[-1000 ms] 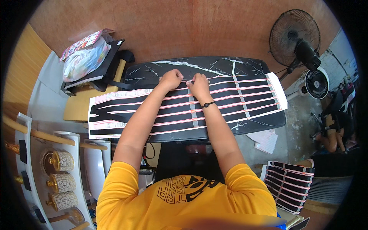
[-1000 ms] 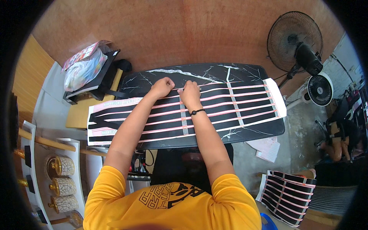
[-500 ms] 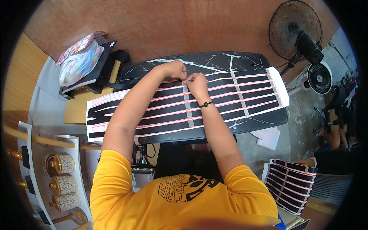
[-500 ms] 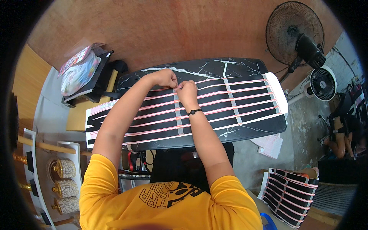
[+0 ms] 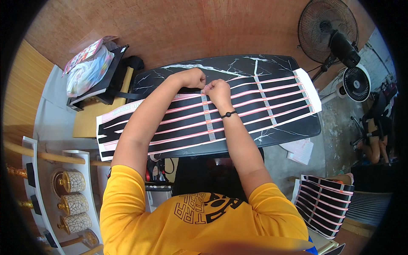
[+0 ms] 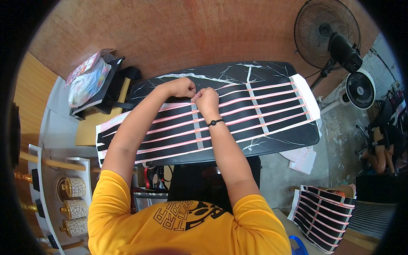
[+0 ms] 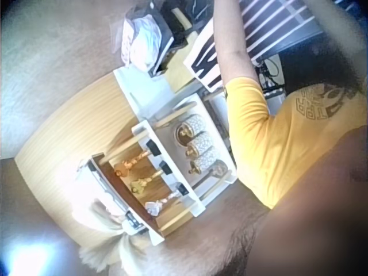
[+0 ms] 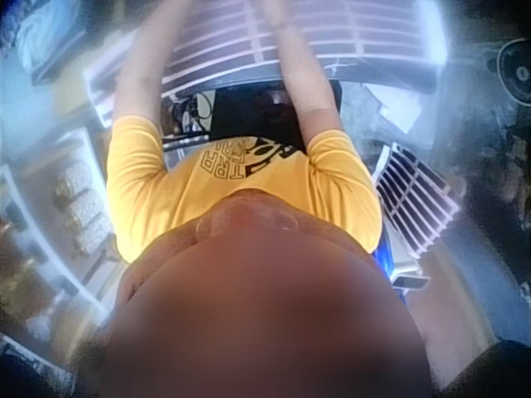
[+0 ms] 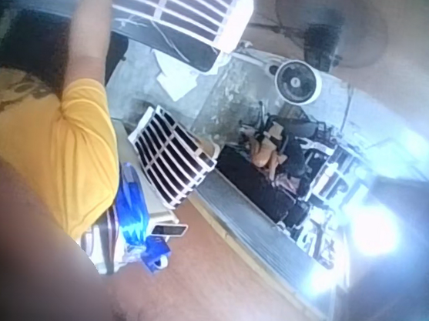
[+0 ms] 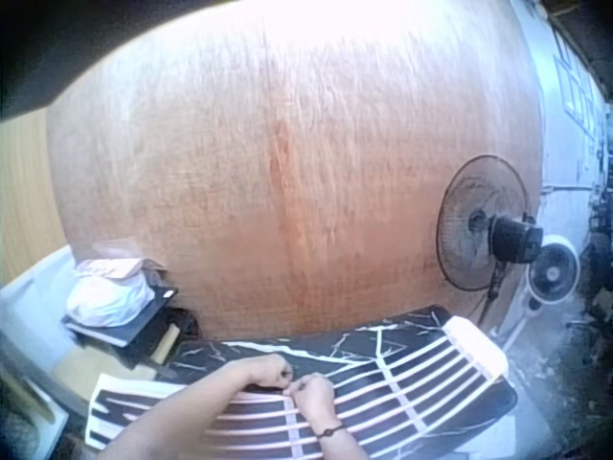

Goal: The person assembles a paper grid by folding and taping pink and white strips onto a black base. They repeatedly fold the strips, align them, and secure them with tape, then flip the grid to work on the other side.

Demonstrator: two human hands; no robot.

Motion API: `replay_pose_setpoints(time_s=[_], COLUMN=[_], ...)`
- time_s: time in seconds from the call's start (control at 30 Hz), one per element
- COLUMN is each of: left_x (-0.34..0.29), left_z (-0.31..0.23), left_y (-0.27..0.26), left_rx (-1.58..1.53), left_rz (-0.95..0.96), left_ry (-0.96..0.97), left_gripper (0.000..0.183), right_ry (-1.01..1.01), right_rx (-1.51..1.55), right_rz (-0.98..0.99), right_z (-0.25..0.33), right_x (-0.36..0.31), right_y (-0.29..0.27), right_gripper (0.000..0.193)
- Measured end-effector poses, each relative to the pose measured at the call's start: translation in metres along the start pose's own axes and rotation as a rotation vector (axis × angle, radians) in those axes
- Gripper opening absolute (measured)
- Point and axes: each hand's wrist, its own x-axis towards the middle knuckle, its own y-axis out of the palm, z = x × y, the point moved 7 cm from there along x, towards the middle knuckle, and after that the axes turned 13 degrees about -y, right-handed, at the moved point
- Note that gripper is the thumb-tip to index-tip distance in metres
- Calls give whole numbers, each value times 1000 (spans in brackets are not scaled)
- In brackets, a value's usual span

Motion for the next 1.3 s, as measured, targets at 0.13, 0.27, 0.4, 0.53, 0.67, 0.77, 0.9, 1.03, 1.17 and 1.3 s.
replay_pose_setpoints(time_s=[0.13,0.27,0.4,0.53,0.67,0.77,0.9,1.03,1.17,1.3], left_x=[6,6,-11,-38,-53,-54,-52,-46,-37,-35], left_z=[8,18,18,9,5,4,-1,-7,-12,1], left_y=[7,4,-10,2,9,9,10,9,7,3], left_rx=[7,-106,-228,-101,84,137,257,383,425,263], left_rz=[-16,-75,-182,-115,-243,-368,-542,-672,-670,-528], left_ry=[5,13,31,31,26,111,236,256,280,255], left_gripper=[23,21,23,30,31,26,18,11,10,15], right_ry=[3,38,48,-1,32,-53,-29,-47,-32,-61], right_rx=[39,89,75,5,75,-26,-68,-79,-64,-46], right_rz=[91,138,142,87,88,69,75,78,88,87], right_z=[-2,-9,-13,-11,-15,-10,-11,-8,-10,-9], right_x=[3,3,3,3,3,2,0,1,0,-1], right_y=[-1,-2,-1,3,7,4,3,4,5,5], right_gripper=[18,16,12,11,16,37,58,60,64,70])
